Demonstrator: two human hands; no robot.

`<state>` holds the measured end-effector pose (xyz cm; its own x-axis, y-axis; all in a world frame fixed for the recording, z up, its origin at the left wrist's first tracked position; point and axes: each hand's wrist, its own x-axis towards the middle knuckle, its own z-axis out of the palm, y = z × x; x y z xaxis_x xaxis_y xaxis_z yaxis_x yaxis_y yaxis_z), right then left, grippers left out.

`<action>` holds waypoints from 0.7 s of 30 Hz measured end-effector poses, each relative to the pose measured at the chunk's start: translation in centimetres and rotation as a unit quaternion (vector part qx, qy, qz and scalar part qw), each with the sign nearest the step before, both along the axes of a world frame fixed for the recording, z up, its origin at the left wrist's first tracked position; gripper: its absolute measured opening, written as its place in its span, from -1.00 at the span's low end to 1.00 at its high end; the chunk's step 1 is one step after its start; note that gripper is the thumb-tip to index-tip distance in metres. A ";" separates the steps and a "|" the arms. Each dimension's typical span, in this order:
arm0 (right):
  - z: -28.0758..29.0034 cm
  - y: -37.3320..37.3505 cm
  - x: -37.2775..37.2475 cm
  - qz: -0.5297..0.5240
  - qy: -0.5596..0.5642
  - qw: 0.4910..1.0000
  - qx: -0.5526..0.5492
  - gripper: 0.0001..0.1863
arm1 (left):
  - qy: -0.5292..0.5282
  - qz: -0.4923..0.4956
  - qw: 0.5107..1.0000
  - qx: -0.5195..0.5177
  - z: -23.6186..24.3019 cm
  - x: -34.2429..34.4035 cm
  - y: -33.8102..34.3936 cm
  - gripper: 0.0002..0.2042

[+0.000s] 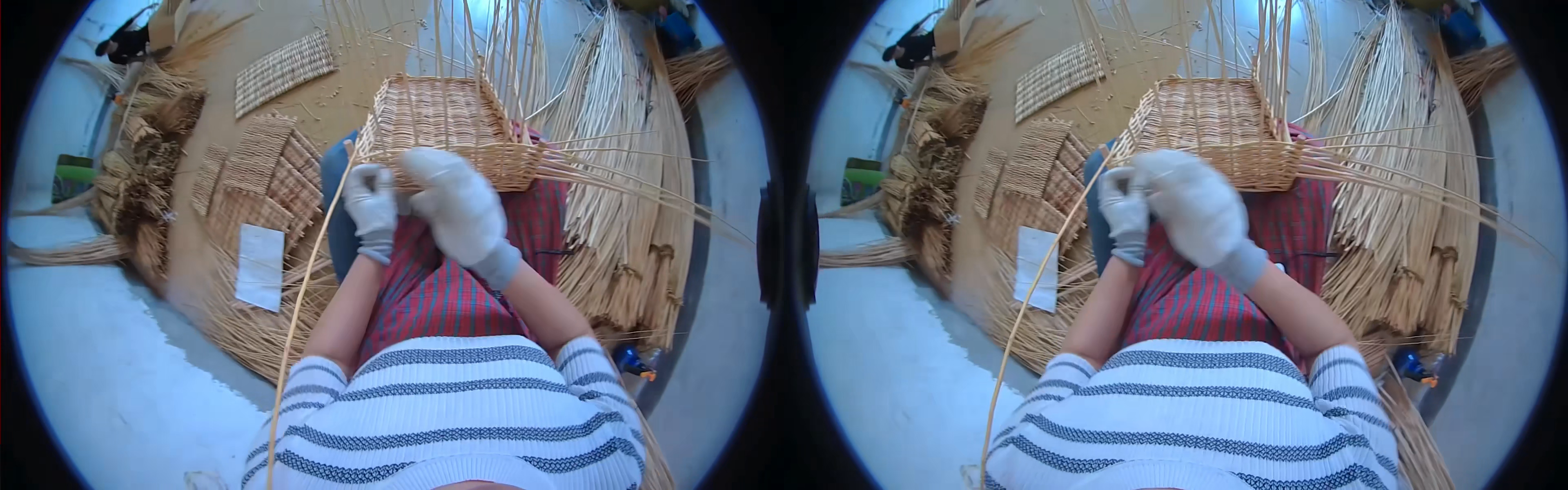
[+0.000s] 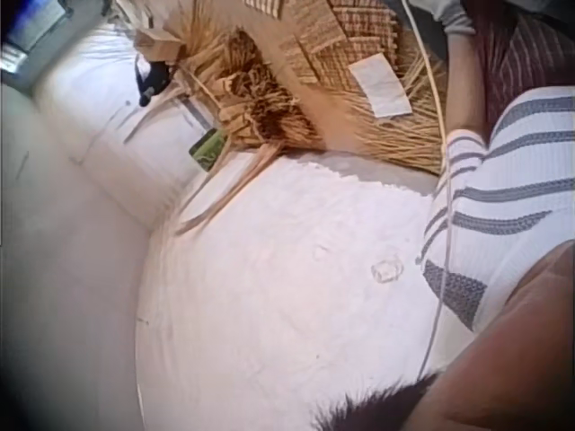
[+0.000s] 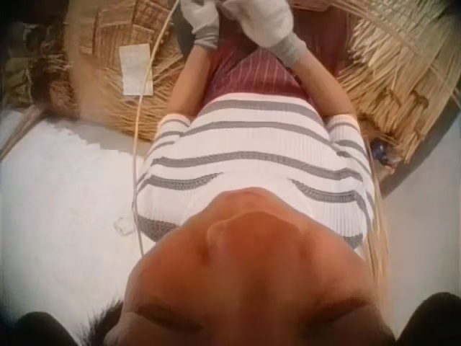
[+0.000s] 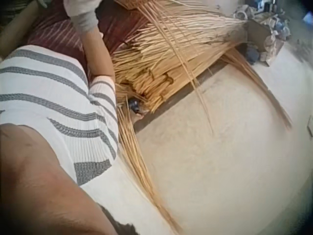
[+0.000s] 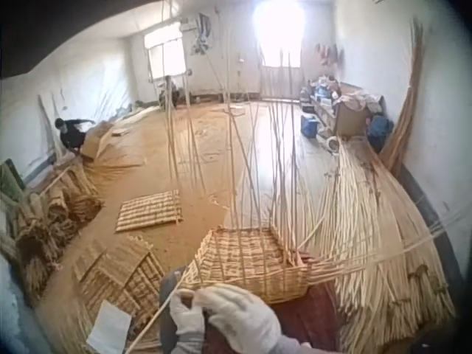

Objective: Weaving a wicker basket using long reeds.

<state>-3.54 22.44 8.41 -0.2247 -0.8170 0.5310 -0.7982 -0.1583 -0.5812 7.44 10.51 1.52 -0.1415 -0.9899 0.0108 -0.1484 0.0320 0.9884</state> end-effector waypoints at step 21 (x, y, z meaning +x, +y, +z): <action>-4.2 -4.0 -6.0 -0.181 -0.536 0.819 -0.099 -0.80 | -0.203 -0.224 0.942 -0.147 2.4 1.7 -3.1 -0.45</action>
